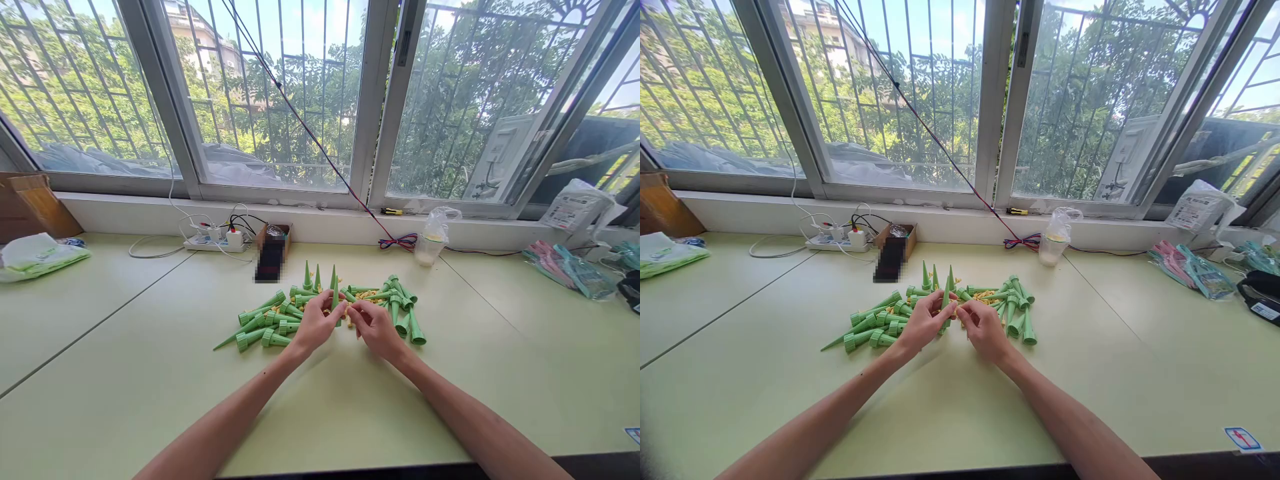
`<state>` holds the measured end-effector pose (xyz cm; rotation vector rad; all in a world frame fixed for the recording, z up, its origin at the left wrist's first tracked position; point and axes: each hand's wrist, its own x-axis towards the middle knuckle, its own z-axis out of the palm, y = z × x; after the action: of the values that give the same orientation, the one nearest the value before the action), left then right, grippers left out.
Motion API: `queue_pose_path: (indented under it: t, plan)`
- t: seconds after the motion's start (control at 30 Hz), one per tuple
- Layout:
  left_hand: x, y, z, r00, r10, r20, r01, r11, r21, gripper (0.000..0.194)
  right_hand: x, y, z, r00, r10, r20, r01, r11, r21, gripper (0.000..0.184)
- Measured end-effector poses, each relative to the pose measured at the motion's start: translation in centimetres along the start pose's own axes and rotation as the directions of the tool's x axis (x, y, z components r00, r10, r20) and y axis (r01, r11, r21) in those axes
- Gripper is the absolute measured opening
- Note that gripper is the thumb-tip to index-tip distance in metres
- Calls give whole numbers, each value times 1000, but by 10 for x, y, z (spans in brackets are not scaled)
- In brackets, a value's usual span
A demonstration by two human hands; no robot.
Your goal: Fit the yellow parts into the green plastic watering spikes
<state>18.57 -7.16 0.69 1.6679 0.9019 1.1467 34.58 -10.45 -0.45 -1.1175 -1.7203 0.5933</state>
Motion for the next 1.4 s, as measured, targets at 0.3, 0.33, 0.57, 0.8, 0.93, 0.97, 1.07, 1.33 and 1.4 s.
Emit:
queue_pose_path:
  t: [0.3,0.33,0.57,0.8,0.93,0.97,1.07,1.33,1.4]
  plan:
    - [-1,9,2,998,-63,12,64,992,-107,33,-1,2,1,1000,-7,9,6,997,77,31]
    - [-1,9,2,998,-63,8,63,992,-105,33,-1,1,1,1000,-8,10,7,997,80,30]
    - [-1,9,2,998,-56,4,56,993,-101,32,-1,1,0,1000,-12,8,12,999,35,31]
    - [-1,7,3,999,-49,12,50,996,-74,32,-1,2,1,1000,-1,11,1,1000,-10,42]
    - [-1,5,2,999,-38,12,39,996,-75,30,-1,0,0,1000,-4,29,3,1000,28,35]
    - [0,6,2,999,-36,8,36,997,-71,30,-1,-2,0,999,-11,32,10,999,35,33]
    - [0,7,2,999,-35,0,35,998,-60,30,-1,-4,0,998,-34,45,33,999,37,27]
    - [-1,6,2,999,-34,6,34,997,-69,30,-2,-1,0,998,-23,61,19,998,62,28]
    - [-1,6,2,999,-36,6,36,997,-62,30,-2,0,1,998,-10,69,6,998,69,30]
